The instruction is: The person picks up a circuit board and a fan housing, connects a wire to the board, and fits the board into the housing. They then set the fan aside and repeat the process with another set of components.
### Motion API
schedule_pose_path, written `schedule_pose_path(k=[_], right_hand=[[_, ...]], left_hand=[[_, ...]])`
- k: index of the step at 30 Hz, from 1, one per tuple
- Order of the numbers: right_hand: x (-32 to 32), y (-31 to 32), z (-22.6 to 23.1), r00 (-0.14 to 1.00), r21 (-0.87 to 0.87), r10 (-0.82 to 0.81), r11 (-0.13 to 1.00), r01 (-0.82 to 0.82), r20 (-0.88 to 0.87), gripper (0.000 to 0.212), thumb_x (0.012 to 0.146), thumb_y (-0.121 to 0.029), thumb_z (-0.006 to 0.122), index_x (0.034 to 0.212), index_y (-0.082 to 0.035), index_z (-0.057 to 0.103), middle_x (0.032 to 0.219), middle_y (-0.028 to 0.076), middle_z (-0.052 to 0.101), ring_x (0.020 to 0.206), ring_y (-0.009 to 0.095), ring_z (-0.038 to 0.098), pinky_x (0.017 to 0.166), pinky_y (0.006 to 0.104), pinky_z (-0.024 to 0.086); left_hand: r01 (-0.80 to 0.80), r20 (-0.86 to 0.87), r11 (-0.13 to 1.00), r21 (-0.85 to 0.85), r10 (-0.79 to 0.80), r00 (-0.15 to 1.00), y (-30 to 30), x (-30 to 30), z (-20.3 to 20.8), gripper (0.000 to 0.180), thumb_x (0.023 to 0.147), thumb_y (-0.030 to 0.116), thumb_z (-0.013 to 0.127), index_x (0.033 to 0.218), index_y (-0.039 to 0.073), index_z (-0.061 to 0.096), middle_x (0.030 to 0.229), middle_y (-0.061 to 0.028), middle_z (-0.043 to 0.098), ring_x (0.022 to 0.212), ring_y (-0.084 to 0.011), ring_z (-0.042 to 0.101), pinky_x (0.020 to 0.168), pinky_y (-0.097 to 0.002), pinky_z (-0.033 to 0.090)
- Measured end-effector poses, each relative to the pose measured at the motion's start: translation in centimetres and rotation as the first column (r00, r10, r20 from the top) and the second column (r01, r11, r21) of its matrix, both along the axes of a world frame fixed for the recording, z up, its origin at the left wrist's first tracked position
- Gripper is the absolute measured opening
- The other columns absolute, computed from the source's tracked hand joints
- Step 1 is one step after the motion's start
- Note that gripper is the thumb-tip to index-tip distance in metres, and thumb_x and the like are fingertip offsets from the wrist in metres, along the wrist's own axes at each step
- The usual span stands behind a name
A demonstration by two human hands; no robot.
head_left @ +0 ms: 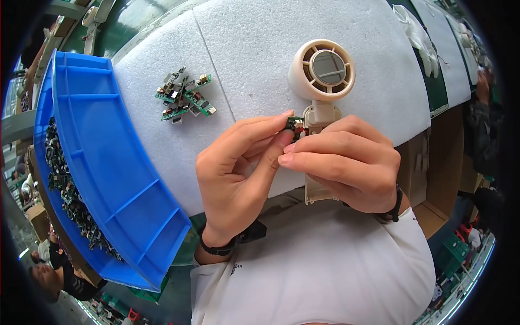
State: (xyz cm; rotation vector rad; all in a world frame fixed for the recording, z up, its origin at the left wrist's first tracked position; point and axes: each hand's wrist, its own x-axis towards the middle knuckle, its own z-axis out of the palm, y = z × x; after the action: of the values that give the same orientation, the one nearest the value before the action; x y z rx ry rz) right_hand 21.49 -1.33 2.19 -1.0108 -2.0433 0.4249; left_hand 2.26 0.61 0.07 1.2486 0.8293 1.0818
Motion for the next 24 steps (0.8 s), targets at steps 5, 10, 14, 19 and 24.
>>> schedule_pose_path(k=[5,10,14,19,24], right_hand=[[-0.1,-0.3,-0.6,0.997,-0.066,-0.035,0.997,0.03,-0.064,0.029,0.07,0.003,0.081,0.097,-0.008,0.075,0.095,0.003,0.075,0.075,0.017,0.062,0.063,0.0256,0.049],[0.2,-0.3,0.5,0.996,-0.113,-0.052,0.993,0.044,-0.066,0.032,0.07,0.004,0.08,0.098,-0.009,0.074,0.093,0.001,0.075,0.073,0.016,0.06,0.057,0.0242,0.043],[0.5,-0.5,0.9,0.969,-0.131,-0.248,0.96,0.246,0.005,0.034,0.07,0.005,0.08,0.1,-0.009,0.074,0.093,0.001,0.075,0.072,0.014,0.059,0.058,0.0247,0.039],[0.3,-0.4,0.5,0.952,-0.132,-0.304,0.945,0.299,-0.022,0.029,0.072,0.004,0.08,0.098,-0.01,0.076,0.092,0.002,0.073,0.073,0.015,0.059,0.065,0.0253,0.046],[0.4,-0.8,0.0,0.982,-0.158,-0.175,0.974,0.161,-0.077,0.029,0.074,0.006,0.078,0.099,-0.01,0.076,0.094,0.003,0.073,0.073,0.013,0.056,0.061,0.0238,0.041]], left_hand=[[0.021,0.039,0.998,-0.065,-0.018,0.999,0.0,-0.1,0.1,0.029,0.092,-0.013,0.062,0.119,-0.006,0.067,0.114,-0.0151,0.068,0.104,-0.0195,0.069,0.091,-0.0279,0.057],[0.013,0.005,0.999,-0.032,-0.013,1.0,0.0,-0.2,0.0,0.028,0.092,-0.013,0.062,0.119,-0.006,0.067,0.114,-0.0155,0.068,0.105,-0.0201,0.069,0.092,-0.0282,0.057],[0.022,0.004,1.0,-0.004,-0.022,1.0,0.1,-0.2,-0.3,0.029,0.092,-0.013,0.062,0.119,-0.006,0.067,0.115,-0.0159,0.068,0.106,-0.0194,0.068,0.093,-0.0282,0.057],[0.014,0.014,1.0,0.014,-0.014,1.0,0.1,-0.1,-0.3,0.029,0.092,-0.013,0.062,0.119,-0.006,0.068,0.115,-0.0156,0.068,0.106,-0.0189,0.068,0.093,-0.0281,0.057],[0.005,-0.013,1.0,0.021,-0.005,1.0,0.0,0.0,-0.3,0.029,0.091,-0.013,0.062,0.118,-0.005,0.069,0.115,-0.0152,0.069,0.105,-0.0189,0.069,0.092,-0.0276,0.057]])
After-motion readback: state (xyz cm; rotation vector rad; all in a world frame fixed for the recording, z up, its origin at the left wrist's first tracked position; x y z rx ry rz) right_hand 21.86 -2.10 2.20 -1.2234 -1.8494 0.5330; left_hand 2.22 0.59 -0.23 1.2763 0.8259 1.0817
